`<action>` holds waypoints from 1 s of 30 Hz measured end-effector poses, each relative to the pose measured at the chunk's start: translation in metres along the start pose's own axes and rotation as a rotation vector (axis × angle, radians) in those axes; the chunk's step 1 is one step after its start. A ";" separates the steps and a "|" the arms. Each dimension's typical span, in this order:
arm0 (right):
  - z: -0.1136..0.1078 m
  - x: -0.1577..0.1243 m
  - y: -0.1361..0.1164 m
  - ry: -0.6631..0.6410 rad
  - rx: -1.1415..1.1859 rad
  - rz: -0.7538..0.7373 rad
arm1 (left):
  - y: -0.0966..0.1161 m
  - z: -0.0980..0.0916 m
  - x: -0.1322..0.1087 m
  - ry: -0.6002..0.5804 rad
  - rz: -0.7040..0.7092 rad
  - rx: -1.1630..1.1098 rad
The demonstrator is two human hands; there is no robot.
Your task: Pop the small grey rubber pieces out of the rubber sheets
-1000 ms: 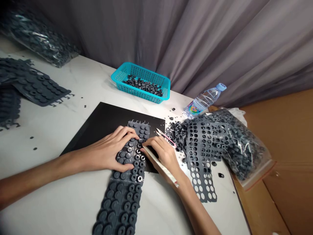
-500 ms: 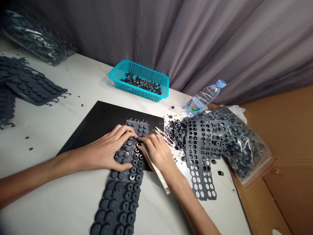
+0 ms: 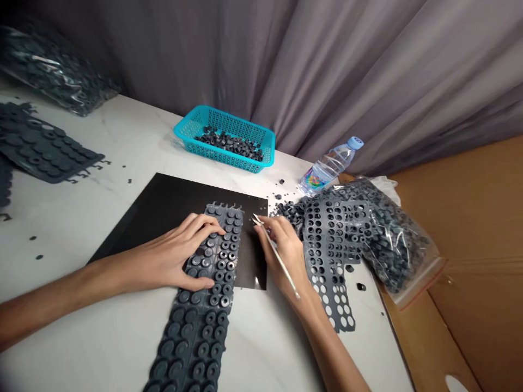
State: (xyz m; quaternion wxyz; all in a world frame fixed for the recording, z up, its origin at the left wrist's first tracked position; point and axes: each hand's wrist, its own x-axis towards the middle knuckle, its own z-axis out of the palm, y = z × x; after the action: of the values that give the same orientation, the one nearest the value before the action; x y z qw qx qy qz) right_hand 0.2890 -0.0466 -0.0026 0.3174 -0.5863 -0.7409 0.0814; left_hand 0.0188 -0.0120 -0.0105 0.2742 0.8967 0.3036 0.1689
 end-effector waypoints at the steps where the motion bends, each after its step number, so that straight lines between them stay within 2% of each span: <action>1: -0.001 -0.002 -0.003 -0.045 0.049 -0.044 | 0.000 0.000 0.000 0.001 0.003 -0.001; 6: 0.006 -0.006 -0.015 -0.203 0.175 -0.208 | 0.000 0.000 0.001 -0.010 0.001 0.031; 10: 0.007 -0.004 -0.014 -0.264 0.208 -0.269 | 0.000 0.001 0.001 -0.033 0.001 0.046; 19: 0.010 -0.003 -0.016 -0.243 0.104 -0.257 | 0.002 0.001 0.001 -0.020 -0.009 0.057; 26: 0.018 -0.004 -0.016 -0.208 -0.159 -0.376 | 0.001 0.002 0.001 -0.026 -0.017 0.068; 30: 0.025 -0.008 -0.015 -0.182 -0.231 -0.391 | 0.002 0.002 0.001 -0.034 -0.027 0.081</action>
State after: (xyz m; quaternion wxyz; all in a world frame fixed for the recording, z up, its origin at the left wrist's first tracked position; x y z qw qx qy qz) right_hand 0.2637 -0.0520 -0.0181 0.1897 -0.4543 -0.8703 -0.0144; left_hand 0.0214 -0.0132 -0.0106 0.2451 0.9056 0.3175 0.1377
